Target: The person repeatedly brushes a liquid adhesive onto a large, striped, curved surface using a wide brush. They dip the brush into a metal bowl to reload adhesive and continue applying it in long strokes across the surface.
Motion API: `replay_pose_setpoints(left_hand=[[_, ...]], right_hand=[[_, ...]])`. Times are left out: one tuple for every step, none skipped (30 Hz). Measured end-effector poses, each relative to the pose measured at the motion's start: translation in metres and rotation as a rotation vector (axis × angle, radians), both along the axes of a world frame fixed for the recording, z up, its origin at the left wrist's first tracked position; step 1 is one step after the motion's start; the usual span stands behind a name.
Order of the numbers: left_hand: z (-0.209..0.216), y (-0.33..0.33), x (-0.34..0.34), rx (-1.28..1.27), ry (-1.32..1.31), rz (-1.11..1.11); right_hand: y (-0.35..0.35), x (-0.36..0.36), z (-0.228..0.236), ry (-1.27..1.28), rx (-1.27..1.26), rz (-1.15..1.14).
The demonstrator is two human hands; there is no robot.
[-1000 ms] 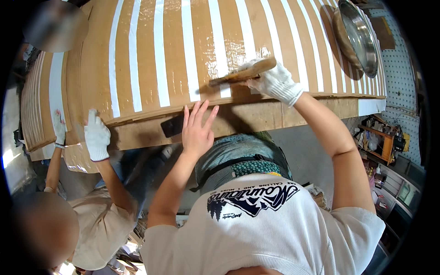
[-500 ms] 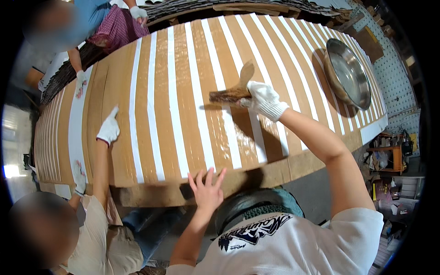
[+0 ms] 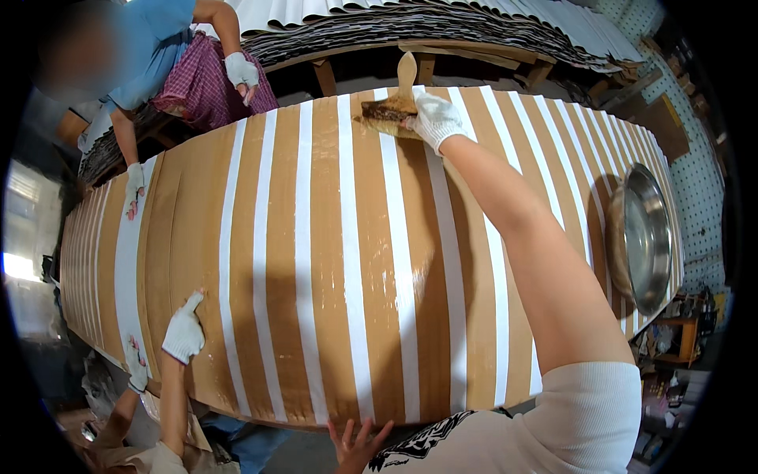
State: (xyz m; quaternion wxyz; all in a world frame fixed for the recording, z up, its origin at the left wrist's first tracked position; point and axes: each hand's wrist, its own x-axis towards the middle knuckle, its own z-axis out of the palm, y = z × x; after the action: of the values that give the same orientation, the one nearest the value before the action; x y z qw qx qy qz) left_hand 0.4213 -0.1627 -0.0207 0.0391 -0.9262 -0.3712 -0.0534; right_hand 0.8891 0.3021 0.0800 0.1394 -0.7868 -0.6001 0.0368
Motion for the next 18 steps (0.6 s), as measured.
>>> replay_pose_setpoints(left_hand=[[-0.001,0.003,-0.001,0.03,0.045,-0.041],[0.0,0.004,-0.003,0.036,0.057,-0.054],[0.0,0.006,-0.002,0.033,0.073,-0.061],[0.0,0.007,-0.002,0.028,0.086,-0.063],[0.004,0.007,-0.002,0.014,0.102,-0.057],[0.004,0.007,-0.002,0.005,0.107,-0.059],[0.004,0.007,-0.003,-0.006,0.112,-0.062],[0.004,0.01,-0.003,-0.004,0.116,-0.062],[0.005,0.009,-0.004,-0.005,0.125,-0.068],[0.004,0.01,-0.002,0.0,0.127,-0.075],[0.004,0.005,-0.002,-0.006,0.142,-0.06],[0.005,0.004,-0.002,-0.025,0.155,-0.045],[0.005,0.001,-0.002,-0.047,0.179,-0.03],[0.007,0.003,-0.003,-0.161,0.177,-0.003],[0.009,0.005,-0.005,-0.272,0.176,0.029],[0.012,0.008,-0.005,-0.384,0.167,0.049],[0.019,0.007,-0.002,-0.505,0.161,0.091],[0.027,0.004,0.003,-0.628,0.151,0.129]], right_hand=[[0.018,0.019,-0.017,-0.068,0.112,0.036],[0.032,0.026,-0.023,-0.079,0.131,0.057],[0.042,0.031,-0.022,-0.095,0.153,0.08],[0.051,0.037,-0.021,-0.111,0.175,0.102],[0.06,0.035,-0.025,-0.11,0.165,0.108],[0.068,0.039,-0.022,-0.112,0.155,0.08],[0.073,0.043,-0.02,-0.113,0.131,0.068],[0.083,0.045,-0.012,-0.118,0.12,0.063],[0.088,0.055,-0.009,-0.104,0.195,0.096],[0.089,0.064,-0.007,-0.09,0.269,0.128],[0.078,0.046,0.014,-0.016,0.255,0.069],[0.076,0.039,0.019,0.012,0.293,0.067],[0.073,0.035,0.019,0.058,0.282,0.161],[0.069,0.036,0.023,0.092,0.273,0.249],[0.072,0.042,0.018,0.066,0.215,0.427],[0.074,0.06,-0.003,0.031,0.151,0.596],[0.07,0.046,-0.006,-0.039,0.127,0.408],[0.062,0.035,-0.006,-0.106,0.084,0.214]])
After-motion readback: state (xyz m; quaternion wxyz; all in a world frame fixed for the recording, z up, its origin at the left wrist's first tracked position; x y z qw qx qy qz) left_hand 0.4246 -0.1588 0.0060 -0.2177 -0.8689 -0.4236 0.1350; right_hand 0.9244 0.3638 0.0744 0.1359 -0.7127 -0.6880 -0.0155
